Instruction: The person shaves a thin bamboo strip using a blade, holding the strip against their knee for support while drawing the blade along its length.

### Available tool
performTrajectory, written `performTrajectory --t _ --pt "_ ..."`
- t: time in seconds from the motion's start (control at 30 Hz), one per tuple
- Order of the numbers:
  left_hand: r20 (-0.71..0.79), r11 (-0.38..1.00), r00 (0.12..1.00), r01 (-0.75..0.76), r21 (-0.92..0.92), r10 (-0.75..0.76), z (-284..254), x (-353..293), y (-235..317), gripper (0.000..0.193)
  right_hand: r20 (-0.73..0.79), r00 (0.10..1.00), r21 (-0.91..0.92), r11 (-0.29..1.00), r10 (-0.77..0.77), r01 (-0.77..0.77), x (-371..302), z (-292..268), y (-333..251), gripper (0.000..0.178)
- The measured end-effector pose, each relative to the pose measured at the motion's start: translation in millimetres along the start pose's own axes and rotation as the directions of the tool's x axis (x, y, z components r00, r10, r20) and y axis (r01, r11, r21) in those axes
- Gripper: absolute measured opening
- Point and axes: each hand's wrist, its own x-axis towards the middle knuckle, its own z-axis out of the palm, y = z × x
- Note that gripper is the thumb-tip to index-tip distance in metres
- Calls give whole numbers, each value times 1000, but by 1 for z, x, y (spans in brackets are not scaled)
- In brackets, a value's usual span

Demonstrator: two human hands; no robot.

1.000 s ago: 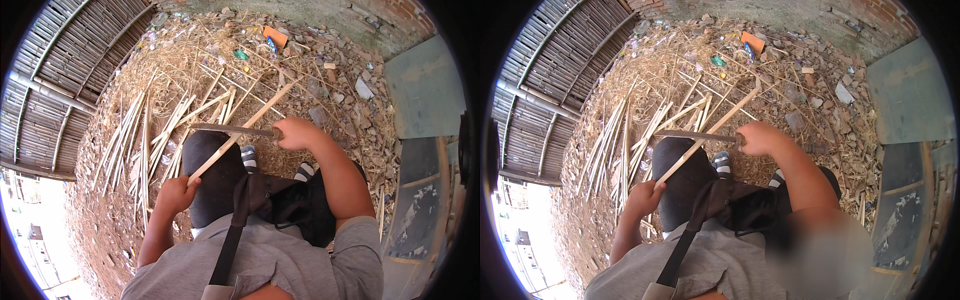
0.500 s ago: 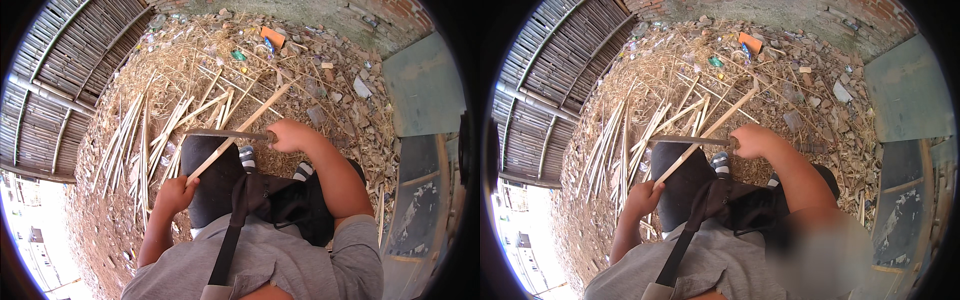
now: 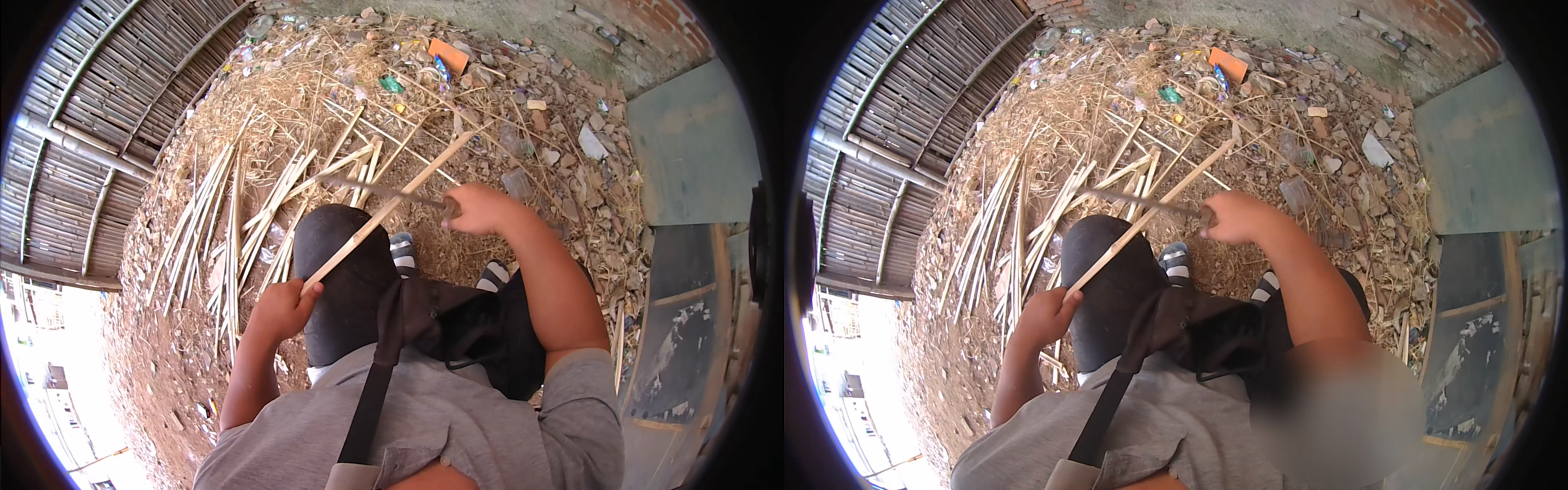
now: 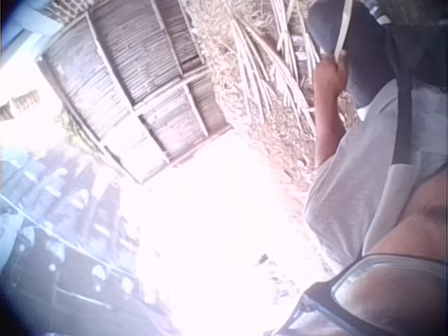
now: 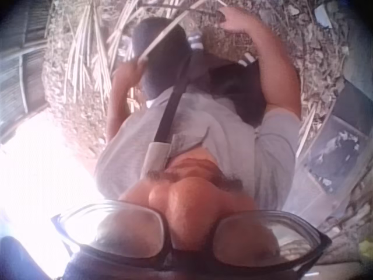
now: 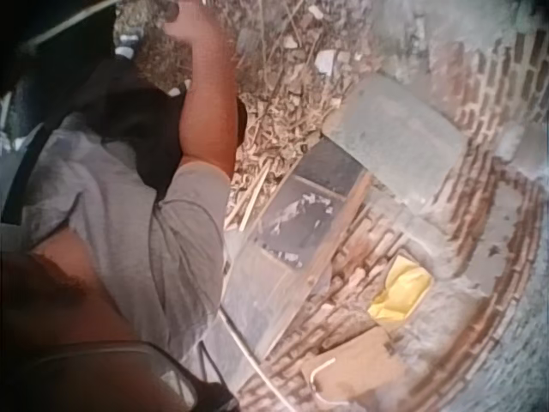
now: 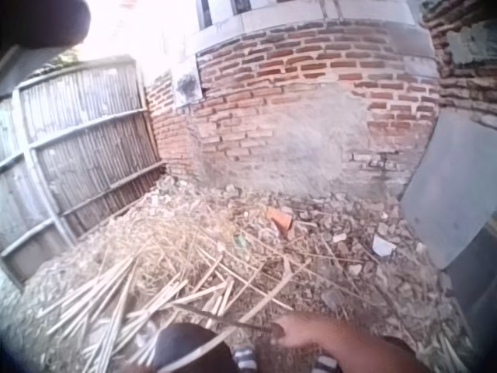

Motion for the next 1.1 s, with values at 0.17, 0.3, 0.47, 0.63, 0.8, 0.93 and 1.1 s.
performTrajectory --t 0.17,0.3,0.47,0.63,0.8,0.93,1.1 --pt "27 1000 1000 11 -13 -11 -2 0 0 59 14 999 66 997 -38 37 -2 -9 10 43" --pt "40 999 999 35 23 -36 -4 4 5 58 -200 942 238 946 269 -220 1 -16 48 55" --pt "27 1000 1000 4 3 -4 -3 6 3 57 -118 988 70 994 96 -88 3 -7 14 56" --pt "16 1000 1000 -24 -3 25 -4 1 -3 57 23 991 -166 977 -129 131 -8 1 -31 43" --pt "35 1000 999 -16 21 15 -4 5 0 58 -167 959 180 963 231 -201 6 -17 53 57" --pt "49 998 999 1 68 -5 -9 6 4 58 -199 891 302 890 409 -341 3 -21 75 69" --pt "12 1000 1000 -26 1 26 -5 5 1 57 -125 990 70 996 58 -50 -1 -5 17 47"
